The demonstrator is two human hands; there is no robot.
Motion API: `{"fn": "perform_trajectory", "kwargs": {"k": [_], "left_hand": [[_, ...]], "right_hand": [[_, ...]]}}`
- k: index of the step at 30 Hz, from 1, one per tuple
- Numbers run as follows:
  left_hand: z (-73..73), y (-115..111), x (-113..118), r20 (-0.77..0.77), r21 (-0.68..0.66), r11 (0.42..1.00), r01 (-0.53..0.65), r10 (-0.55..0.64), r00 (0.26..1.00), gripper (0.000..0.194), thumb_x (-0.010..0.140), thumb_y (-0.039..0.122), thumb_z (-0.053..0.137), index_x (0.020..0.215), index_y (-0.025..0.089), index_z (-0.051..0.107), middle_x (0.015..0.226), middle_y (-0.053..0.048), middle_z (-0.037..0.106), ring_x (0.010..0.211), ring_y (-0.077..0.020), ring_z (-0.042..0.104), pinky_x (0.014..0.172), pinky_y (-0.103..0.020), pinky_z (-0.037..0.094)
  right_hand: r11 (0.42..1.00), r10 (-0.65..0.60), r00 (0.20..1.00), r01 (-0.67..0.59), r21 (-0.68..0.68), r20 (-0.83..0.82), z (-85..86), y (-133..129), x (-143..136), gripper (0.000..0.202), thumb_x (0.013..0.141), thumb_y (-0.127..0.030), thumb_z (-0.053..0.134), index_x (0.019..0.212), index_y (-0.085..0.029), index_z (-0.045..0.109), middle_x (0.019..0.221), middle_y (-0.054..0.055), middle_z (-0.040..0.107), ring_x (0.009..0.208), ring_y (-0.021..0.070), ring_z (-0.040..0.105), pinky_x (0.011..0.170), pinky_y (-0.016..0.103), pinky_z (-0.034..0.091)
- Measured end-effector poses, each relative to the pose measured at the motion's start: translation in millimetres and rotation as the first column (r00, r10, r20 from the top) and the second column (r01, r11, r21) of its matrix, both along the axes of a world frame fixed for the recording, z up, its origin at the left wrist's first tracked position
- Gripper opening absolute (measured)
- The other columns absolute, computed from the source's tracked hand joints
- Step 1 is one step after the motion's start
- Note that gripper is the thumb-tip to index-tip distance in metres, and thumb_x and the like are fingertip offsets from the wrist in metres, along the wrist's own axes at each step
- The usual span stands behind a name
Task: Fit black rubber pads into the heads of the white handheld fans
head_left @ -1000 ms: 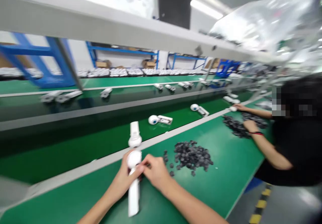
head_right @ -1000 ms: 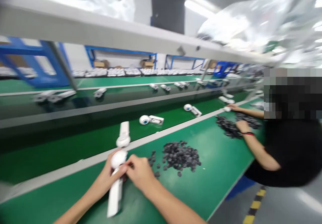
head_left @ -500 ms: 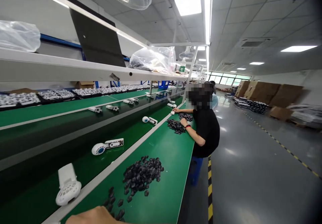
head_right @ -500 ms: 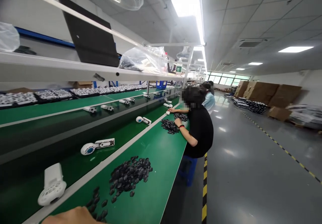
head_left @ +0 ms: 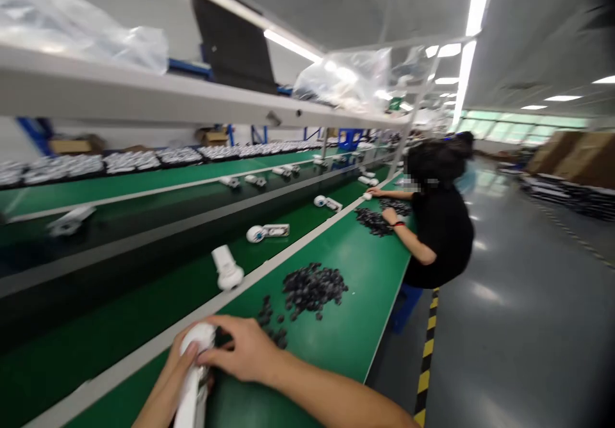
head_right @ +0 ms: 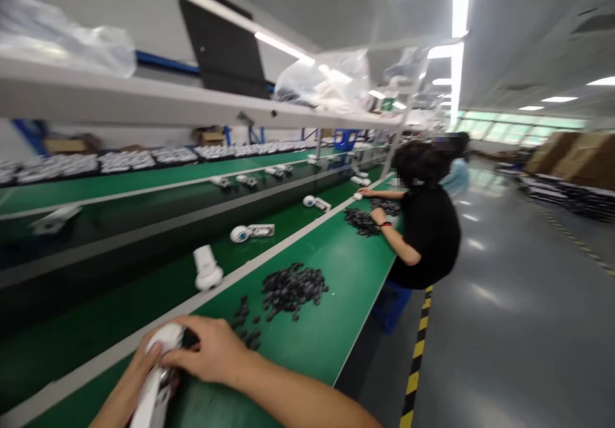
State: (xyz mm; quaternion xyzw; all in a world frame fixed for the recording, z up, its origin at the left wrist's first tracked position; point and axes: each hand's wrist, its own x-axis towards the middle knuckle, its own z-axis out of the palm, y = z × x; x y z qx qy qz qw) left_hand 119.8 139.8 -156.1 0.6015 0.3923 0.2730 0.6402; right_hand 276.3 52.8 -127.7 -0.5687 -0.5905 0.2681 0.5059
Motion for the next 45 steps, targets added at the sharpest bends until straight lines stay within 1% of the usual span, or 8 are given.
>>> {"fn": "perform_trajectory", "kwargs": {"k": [7,13,18,26,32,36,40,45], "left_hand": [[2.4,-13.8,-9.4,-0.004,-0.038,0.983,0.177,-0.177,0.984,0.069,0.098,0.074,0.040,0.147,0.026,0.033,0.063,0.004,0.063,0.051,-0.0173,0.060,0.048,-0.025,0.049],[5.1,-8.6,-17.6,0.046,-0.062,0.946,0.319,-0.317,0.947,0.061,0.101,0.068,0.043,0.145,0.027,0.035,0.071,0.003,0.061,0.053,-0.0149,0.060,0.047,-0.022,0.047],[-0.7,1.2,-18.3,0.202,-0.077,0.951,0.300,-0.279,0.939,0.051,0.102,0.062,0.047,0.140,0.030,0.038,0.090,0.000,0.061,0.058,-0.0135,0.064,0.049,-0.023,0.050],[-0.3,3.5,-10.6,0.295,-0.209,0.950,0.232,-0.165,0.941,0.054,0.097,0.064,0.053,0.135,0.028,0.040,0.091,-0.001,0.063,0.053,-0.0126,0.062,0.043,-0.022,0.047],[14.7,0.4,-9.6,0.308,-0.242,0.955,0.170,-0.091,0.947,0.049,0.095,0.052,0.063,0.129,0.022,0.045,0.084,-0.003,0.067,0.058,-0.0144,0.064,0.055,-0.024,0.051],[34.6,-6.1,-15.6,0.297,-0.207,0.972,0.107,-0.042,0.954,0.052,0.097,0.048,0.060,0.139,0.024,0.041,0.095,-0.003,0.065,0.068,-0.0152,0.066,0.069,-0.029,0.054],[52.0,-11.3,-23.5,0.137,0.000,0.999,0.052,-0.052,0.989,0.055,0.101,0.047,0.056,0.145,0.024,0.033,0.103,-0.004,0.061,0.075,-0.0150,0.059,0.075,-0.030,0.052],[57.9,-16.8,-28.1,-0.134,0.338,0.931,0.139,-0.098,0.986,0.058,0.100,0.046,0.056,0.148,0.023,0.033,0.111,-0.007,0.062,0.089,-0.0197,0.059,0.083,-0.031,0.048]], "right_hand": [[1.000,0.023,0.997,-0.024,-0.018,-0.071,-5.2,-3.1,-12.9,0.050,0.096,-0.034,0.072,0.145,-0.030,0.062,0.133,-0.004,0.071,0.115,0.0226,0.070,0.100,0.030,0.059],[0.992,0.010,0.949,0.029,-0.120,0.317,-1.9,-6.4,56.9,0.031,0.107,-0.040,0.056,0.127,-0.027,0.075,0.122,0.001,0.076,0.108,0.0218,0.073,0.098,0.032,0.058],[0.978,-0.033,0.849,0.136,-0.158,0.527,-3.0,-11.8,109.9,0.028,0.105,-0.035,0.054,0.117,-0.026,0.079,0.104,0.007,0.072,0.093,0.0252,0.070,0.086,0.038,0.057],[0.977,0.099,0.789,0.040,-0.212,0.607,-12.0,-7.2,102.9,0.024,0.103,-0.034,0.056,0.104,-0.025,0.077,0.103,0.009,0.067,0.100,0.0274,0.064,0.087,0.039,0.055],[0.977,0.096,0.899,-0.003,-0.214,0.428,4.9,17.7,70.1,0.029,0.109,-0.039,0.044,0.100,-0.020,0.065,0.087,0.005,0.069,0.078,0.0197,0.068,0.074,0.033,0.059],[0.947,0.162,0.986,-0.163,-0.277,-0.029,12.0,21.6,36.9,0.029,0.100,-0.045,0.063,0.103,-0.018,0.074,0.086,0.004,0.073,0.071,0.0167,0.072,0.067,0.026,0.062],[0.931,0.103,0.926,-0.218,-0.293,-0.363,17.6,10.7,22.7,0.032,0.092,-0.046,0.073,0.105,-0.018,0.081,0.093,0.007,0.075,0.078,0.0196,0.075,0.072,0.030,0.065],[0.916,0.044,0.888,-0.219,-0.335,-0.459,20.0,1.0,16.4,0.031,0.085,-0.047,0.081,0.086,-0.016,0.079,0.069,0.005,0.074,0.065,0.0190,0.073,0.063,0.028,0.063]]}}
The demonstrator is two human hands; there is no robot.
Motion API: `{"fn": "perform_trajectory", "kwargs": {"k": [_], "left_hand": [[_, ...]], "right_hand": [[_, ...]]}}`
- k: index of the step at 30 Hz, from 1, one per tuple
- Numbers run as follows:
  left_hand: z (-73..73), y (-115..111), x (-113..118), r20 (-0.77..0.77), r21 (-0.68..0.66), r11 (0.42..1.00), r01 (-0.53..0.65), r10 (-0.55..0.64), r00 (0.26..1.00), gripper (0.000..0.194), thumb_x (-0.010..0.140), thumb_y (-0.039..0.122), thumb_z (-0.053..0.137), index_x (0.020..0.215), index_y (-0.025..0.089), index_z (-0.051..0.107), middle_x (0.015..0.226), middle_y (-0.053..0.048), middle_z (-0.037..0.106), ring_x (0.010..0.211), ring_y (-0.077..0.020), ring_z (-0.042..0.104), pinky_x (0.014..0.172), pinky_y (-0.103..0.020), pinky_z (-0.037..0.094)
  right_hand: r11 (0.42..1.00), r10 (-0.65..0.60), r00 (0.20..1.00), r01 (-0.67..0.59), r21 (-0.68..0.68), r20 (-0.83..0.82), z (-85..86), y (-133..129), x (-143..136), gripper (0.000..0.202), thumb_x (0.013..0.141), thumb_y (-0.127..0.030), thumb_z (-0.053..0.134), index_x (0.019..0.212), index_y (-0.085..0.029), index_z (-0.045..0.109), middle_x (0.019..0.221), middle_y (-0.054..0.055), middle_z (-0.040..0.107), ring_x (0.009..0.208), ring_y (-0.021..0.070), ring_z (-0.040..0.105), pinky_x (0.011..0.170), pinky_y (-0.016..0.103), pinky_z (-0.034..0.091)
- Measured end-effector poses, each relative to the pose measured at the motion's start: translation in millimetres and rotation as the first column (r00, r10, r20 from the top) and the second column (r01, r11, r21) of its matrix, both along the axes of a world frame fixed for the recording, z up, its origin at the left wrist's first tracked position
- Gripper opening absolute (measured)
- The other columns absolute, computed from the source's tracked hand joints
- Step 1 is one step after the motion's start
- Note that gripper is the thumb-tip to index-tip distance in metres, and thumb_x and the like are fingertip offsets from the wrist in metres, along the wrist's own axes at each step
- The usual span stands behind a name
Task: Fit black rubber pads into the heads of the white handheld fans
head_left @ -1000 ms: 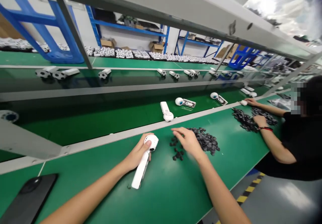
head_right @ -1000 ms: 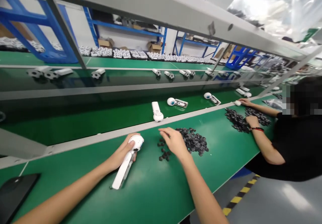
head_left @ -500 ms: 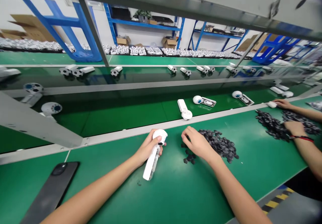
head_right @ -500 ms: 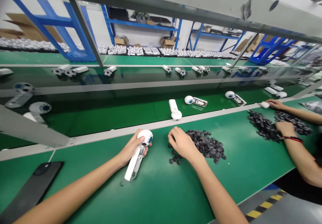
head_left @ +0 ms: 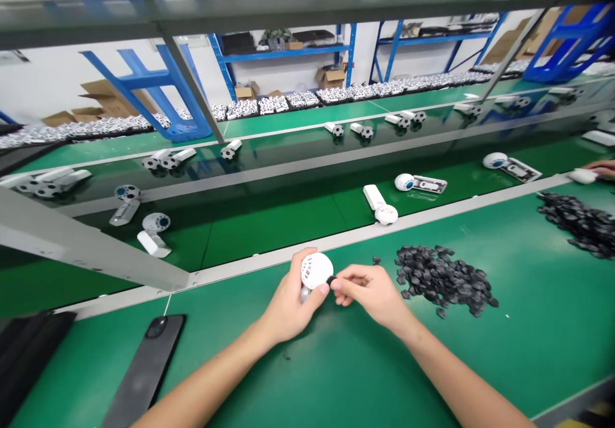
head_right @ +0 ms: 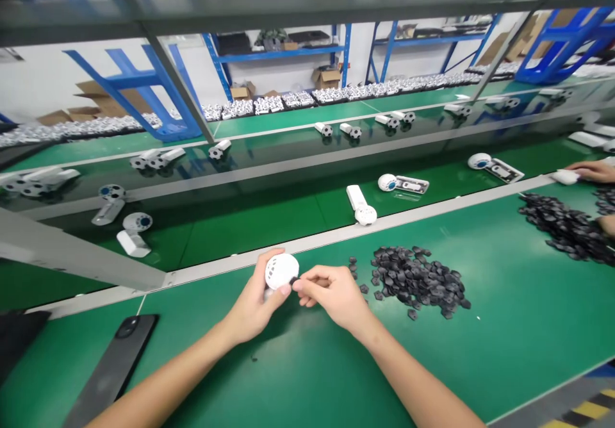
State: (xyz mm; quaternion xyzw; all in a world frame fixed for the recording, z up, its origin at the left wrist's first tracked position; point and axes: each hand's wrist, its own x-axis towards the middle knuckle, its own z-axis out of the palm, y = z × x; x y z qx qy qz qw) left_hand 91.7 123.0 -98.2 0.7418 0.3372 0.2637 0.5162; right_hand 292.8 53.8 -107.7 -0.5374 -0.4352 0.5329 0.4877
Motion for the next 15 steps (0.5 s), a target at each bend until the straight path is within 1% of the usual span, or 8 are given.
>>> {"fn": "perform_trajectory", "kwargs": {"k": [3,6,8,10,12,15], "left_hand": [[-3.3,-2.1,0.7,-0.044,0.098,0.994,0.039,-0.035,0.998,0.068,0.094,0.050,0.064,0.148,0.024,0.031,0.109,-0.006,0.064,0.087,-0.0205,0.060,0.080,-0.031,0.047],[-6.2,-2.7,3.1,-0.101,0.125,0.992,0.007,0.006,0.995,0.078,0.085,0.054,0.074,0.145,0.024,0.034,0.110,-0.006,0.066,0.088,-0.0220,0.062,0.078,-0.031,0.048],[-6.3,-2.7,5.1,-0.147,0.127,0.992,-0.022,0.041,0.988,0.077,0.084,0.055,0.075,0.143,0.023,0.037,0.107,-0.006,0.068,0.086,-0.0220,0.063,0.076,-0.031,0.047],[-5.2,-2.9,6.9,-0.165,0.131,0.991,-0.037,0.059,0.984,0.074,0.086,0.056,0.073,0.142,0.022,0.040,0.104,-0.006,0.069,0.084,-0.0222,0.063,0.074,-0.031,0.047],[-3.9,-3.8,7.9,-0.174,0.134,0.990,-0.033,0.056,0.983,0.072,0.087,0.057,0.072,0.142,0.022,0.041,0.102,-0.006,0.070,0.083,-0.0228,0.064,0.073,-0.031,0.047],[-3.3,-5.4,8.0,-0.192,0.145,0.989,-0.020,0.048,0.980,0.071,0.088,0.056,0.071,0.142,0.022,0.042,0.102,-0.006,0.070,0.084,-0.0238,0.065,0.074,-0.031,0.047]], "right_hand": [[0.999,0.005,0.997,-0.008,0.041,0.073,2.2,-2.0,-5.0,0.026,0.086,-0.044,0.081,0.083,-0.018,0.078,0.069,0.003,0.074,0.064,0.0179,0.071,0.062,0.026,0.059],[0.993,-0.055,0.972,0.029,0.115,0.230,6.0,-3.6,-8.5,0.022,0.084,-0.040,0.082,0.077,-0.020,0.077,0.069,0.001,0.073,0.062,0.0166,0.068,0.059,0.025,0.053],[0.989,-0.097,0.944,0.055,0.139,0.315,8.0,-4.6,-8.9,0.024,0.083,-0.040,0.083,0.072,-0.020,0.075,0.065,0.000,0.071,0.058,0.0157,0.064,0.054,0.024,0.049],[0.986,-0.125,0.925,0.073,0.153,0.360,8.3,-5.6,-8.0,0.029,0.084,-0.041,0.082,0.067,-0.020,0.072,0.060,0.000,0.068,0.054,0.0150,0.059,0.051,0.024,0.045],[0.983,-0.141,0.914,0.082,0.167,0.380,6.7,-6.8,-6.7,0.032,0.087,-0.041,0.079,0.065,-0.020,0.068,0.060,0.001,0.066,0.054,0.0148,0.057,0.050,0.025,0.044],[0.976,-0.163,0.904,0.089,0.198,0.394,1.2,-9.4,-7.3,0.031,0.089,-0.038,0.076,0.065,-0.020,0.065,0.063,0.001,0.065,0.054,0.0140,0.054,0.049,0.024,0.041]]}}
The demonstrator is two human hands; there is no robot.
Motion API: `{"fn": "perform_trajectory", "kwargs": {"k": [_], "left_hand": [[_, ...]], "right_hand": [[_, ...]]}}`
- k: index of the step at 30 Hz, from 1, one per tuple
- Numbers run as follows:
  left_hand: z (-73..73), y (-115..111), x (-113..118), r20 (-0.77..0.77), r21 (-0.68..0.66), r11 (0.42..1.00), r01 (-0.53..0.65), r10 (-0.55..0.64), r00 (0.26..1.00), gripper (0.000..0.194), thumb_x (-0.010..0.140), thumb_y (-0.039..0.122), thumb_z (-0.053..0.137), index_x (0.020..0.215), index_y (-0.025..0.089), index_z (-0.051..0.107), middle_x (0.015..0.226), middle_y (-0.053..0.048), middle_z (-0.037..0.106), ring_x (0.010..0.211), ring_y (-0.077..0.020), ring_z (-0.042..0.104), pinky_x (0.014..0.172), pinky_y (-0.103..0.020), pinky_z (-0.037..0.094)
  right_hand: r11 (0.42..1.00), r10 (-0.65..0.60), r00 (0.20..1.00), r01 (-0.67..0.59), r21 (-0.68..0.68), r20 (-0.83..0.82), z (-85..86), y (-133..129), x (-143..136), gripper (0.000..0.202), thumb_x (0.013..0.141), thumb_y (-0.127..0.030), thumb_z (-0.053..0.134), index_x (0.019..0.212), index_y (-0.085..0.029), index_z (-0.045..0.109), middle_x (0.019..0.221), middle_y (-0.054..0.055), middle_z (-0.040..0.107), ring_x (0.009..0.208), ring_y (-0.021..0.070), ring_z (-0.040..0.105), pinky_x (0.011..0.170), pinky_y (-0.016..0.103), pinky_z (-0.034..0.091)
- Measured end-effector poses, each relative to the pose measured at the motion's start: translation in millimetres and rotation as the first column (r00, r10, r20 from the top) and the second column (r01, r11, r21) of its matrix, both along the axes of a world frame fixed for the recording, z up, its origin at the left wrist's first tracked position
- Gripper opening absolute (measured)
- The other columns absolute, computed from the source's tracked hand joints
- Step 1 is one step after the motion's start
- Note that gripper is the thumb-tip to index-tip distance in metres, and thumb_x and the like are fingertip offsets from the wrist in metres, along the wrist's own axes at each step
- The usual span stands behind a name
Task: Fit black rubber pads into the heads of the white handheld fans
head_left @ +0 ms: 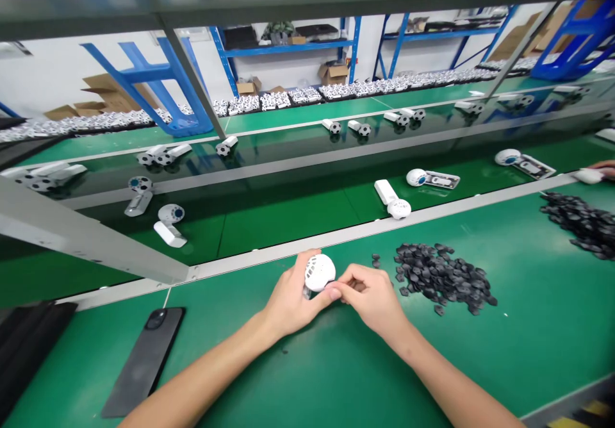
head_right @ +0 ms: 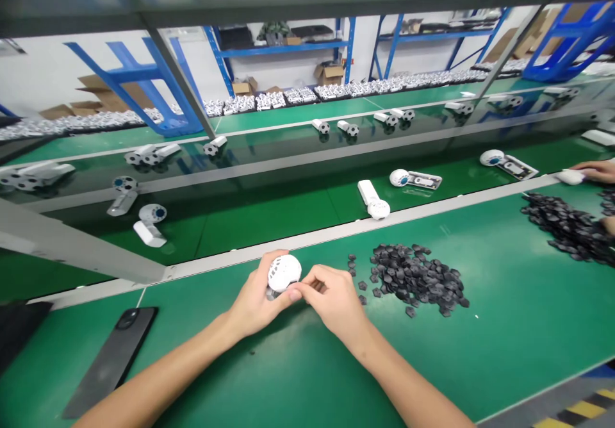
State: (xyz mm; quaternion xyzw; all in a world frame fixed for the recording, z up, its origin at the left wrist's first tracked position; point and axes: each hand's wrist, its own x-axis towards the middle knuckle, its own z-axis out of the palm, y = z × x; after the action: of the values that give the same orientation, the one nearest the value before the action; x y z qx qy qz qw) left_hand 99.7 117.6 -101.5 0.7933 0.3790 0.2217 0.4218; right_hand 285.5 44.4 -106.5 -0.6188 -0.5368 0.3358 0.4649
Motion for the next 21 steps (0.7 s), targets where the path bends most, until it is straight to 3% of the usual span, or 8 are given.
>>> {"fn": "perform_trajectory", "kwargs": {"k": [6,8,10,11,14,16,21], "left_hand": [[0.0,7.7,1.6,0.026,-0.037,0.997,0.073,-0.072,0.997,0.068,0.087,0.054,0.073,0.139,0.022,0.043,0.100,-0.004,0.069,0.080,-0.0202,0.061,0.070,-0.028,0.045],[2.5,13.6,2.8,0.065,-0.103,0.989,0.104,-0.098,0.993,0.065,0.086,0.054,0.074,0.136,0.022,0.047,0.098,-0.003,0.067,0.078,-0.0186,0.058,0.069,-0.027,0.045],[5.7,19.3,2.8,0.102,-0.174,0.978,0.115,-0.099,0.990,0.057,0.087,0.054,0.073,0.129,0.021,0.054,0.096,-0.003,0.065,0.077,-0.0167,0.057,0.068,-0.026,0.045],[7.1,21.8,2.4,0.120,-0.218,0.968,0.123,-0.099,0.988,0.053,0.089,0.054,0.072,0.126,0.020,0.056,0.094,-0.003,0.064,0.075,-0.0156,0.056,0.067,-0.026,0.046],[8.5,27.3,0.1,0.194,-0.335,0.928,0.164,-0.103,0.976,0.045,0.092,0.053,0.067,0.117,0.017,0.059,0.088,-0.002,0.061,0.065,-0.0125,0.055,0.060,-0.024,0.046],[7.1,28.2,-1.4,0.239,-0.360,0.918,0.166,-0.081,0.968,0.042,0.094,0.051,0.066,0.116,0.016,0.058,0.084,-0.001,0.060,0.061,-0.0113,0.055,0.057,-0.024,0.046],[-0.7,18.0,2.1,0.353,-0.396,0.912,0.109,0.042,0.935,0.050,0.088,0.053,0.073,0.116,0.015,0.057,0.082,-0.001,0.062,0.058,-0.0105,0.057,0.055,-0.023,0.047]], "right_hand": [[0.991,0.062,0.995,-0.071,0.113,0.080,-6.3,-0.8,1.6,0.026,0.095,-0.036,0.069,0.074,-0.021,0.067,0.074,0.002,0.065,0.064,0.0159,0.059,0.057,0.025,0.046],[0.975,0.182,0.972,-0.198,0.097,0.151,-1.6,3.1,17.8,0.026,0.102,-0.037,0.060,0.084,-0.022,0.071,0.082,0.003,0.069,0.072,0.0172,0.063,0.066,0.026,0.050],[0.948,0.310,0.923,-0.318,-0.003,0.229,4.0,9.5,44.6,0.030,0.108,-0.036,0.049,0.100,-0.023,0.075,0.093,0.003,0.074,0.079,0.0181,0.068,0.074,0.027,0.053],[0.945,0.326,0.906,-0.323,-0.058,0.270,5.8,13.2,60.3,0.032,0.109,-0.036,0.046,0.106,-0.024,0.076,0.099,0.004,0.076,0.080,0.0187,0.070,0.074,0.028,0.054],[0.982,0.187,0.812,-0.151,-0.110,0.552,3.8,22.5,103.7,0.028,0.106,-0.035,0.052,0.113,-0.025,0.077,0.113,0.007,0.077,0.100,0.0259,0.071,0.087,0.034,0.054],[0.988,0.152,0.780,-0.112,-0.104,0.607,-4.4,23.9,122.5,0.027,0.104,-0.032,0.052,0.111,-0.024,0.077,0.113,0.009,0.076,0.101,0.0282,0.071,0.091,0.038,0.053],[0.968,0.248,0.734,-0.215,-0.130,0.633,-44.3,15.6,145.9,0.037,0.104,-0.040,0.044,0.116,-0.030,0.078,0.119,0.011,0.073,0.102,0.0294,0.072,0.091,0.042,0.056]]}}
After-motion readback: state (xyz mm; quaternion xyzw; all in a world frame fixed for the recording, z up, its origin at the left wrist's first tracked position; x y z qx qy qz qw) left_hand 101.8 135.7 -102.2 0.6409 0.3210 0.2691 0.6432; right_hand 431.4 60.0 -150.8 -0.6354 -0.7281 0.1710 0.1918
